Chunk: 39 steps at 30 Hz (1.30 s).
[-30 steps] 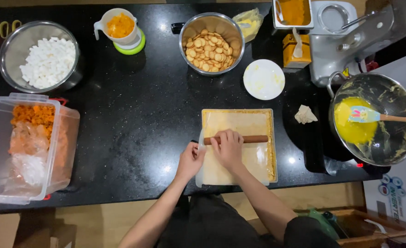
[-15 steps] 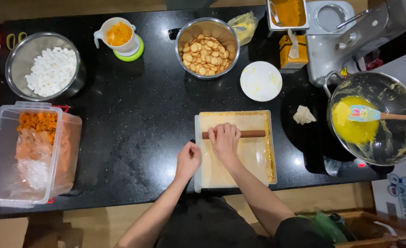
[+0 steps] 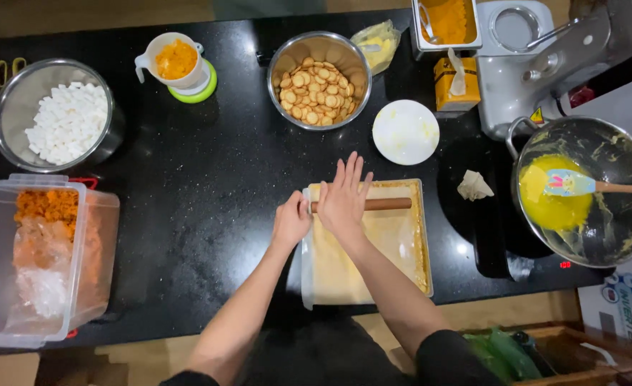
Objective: The person flattens a yellow dough mixture on a baking sheet using a rolling pin. They then remove the plastic wrap and wipe their hands with a paper towel.
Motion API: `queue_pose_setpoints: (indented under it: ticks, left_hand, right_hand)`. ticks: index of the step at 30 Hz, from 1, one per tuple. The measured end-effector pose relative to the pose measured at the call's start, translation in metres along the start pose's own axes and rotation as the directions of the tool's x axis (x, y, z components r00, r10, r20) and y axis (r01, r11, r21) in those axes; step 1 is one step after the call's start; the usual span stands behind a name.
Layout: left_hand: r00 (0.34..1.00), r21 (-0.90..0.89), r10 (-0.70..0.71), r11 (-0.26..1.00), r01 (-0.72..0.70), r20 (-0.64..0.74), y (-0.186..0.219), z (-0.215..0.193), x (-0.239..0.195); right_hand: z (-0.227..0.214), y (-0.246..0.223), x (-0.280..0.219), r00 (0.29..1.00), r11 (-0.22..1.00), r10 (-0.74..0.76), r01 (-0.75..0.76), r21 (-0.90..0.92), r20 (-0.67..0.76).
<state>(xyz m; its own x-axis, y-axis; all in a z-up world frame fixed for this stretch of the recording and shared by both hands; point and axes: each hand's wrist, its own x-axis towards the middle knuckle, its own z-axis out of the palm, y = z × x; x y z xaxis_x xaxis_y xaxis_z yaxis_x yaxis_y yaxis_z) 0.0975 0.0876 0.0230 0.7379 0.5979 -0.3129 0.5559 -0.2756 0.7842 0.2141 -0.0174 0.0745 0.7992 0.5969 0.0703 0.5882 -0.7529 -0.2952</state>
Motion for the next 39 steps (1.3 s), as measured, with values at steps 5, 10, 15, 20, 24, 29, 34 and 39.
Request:
queue_pose_setpoints:
  ticks: [5,10,15,20,24,29,34,39]
  left_hand:
    - [0.999,-0.033,-0.047,0.998,0.048,0.007,-0.001,0.0,0.001]
    - [0.998,-0.055,-0.055,0.997,0.056,0.023,-0.004,-0.001,0.011]
    - [0.99,-0.106,-0.135,0.985,0.139,0.043,0.024,-0.015,0.002]
    - [0.988,-0.088,-0.147,0.985,0.151,0.053,0.019,-0.013,0.008]
    - [0.989,-0.099,-0.132,0.985,0.138,0.061,0.014,-0.011,0.011]
    - [0.995,-0.082,-0.084,0.993,0.088,0.053,-0.005,0.003,0.017]
    - [0.986,-0.1,-0.148,0.983,0.156,0.079,0.007,-0.008,-0.021]
    - [0.951,-0.03,-0.241,0.968,0.251,0.192,0.01,-0.024,-0.108]
  right_hand:
    - [0.01,0.009,-0.024,0.998,0.997,-0.066,0.066,-0.046,0.022]
    - [0.012,0.012,-0.018,0.993,0.99,-0.116,0.118,-0.078,0.028]
    - [0.03,0.008,0.072,0.992,0.99,-0.127,0.127,-0.056,-0.003]
    - [0.022,0.006,0.049,0.984,0.984,-0.177,0.177,-0.036,0.008]
    - [0.016,0.01,-0.018,0.984,0.986,-0.164,0.166,-0.012,0.068]
    - [-0.007,0.019,-0.104,0.963,0.974,-0.225,0.217,0.069,0.145]
    - [-0.017,0.037,-0.114,0.921,0.947,-0.308,0.273,0.17,0.24]
    - [-0.006,0.023,-0.036,0.984,0.981,-0.155,0.143,0.128,0.085]
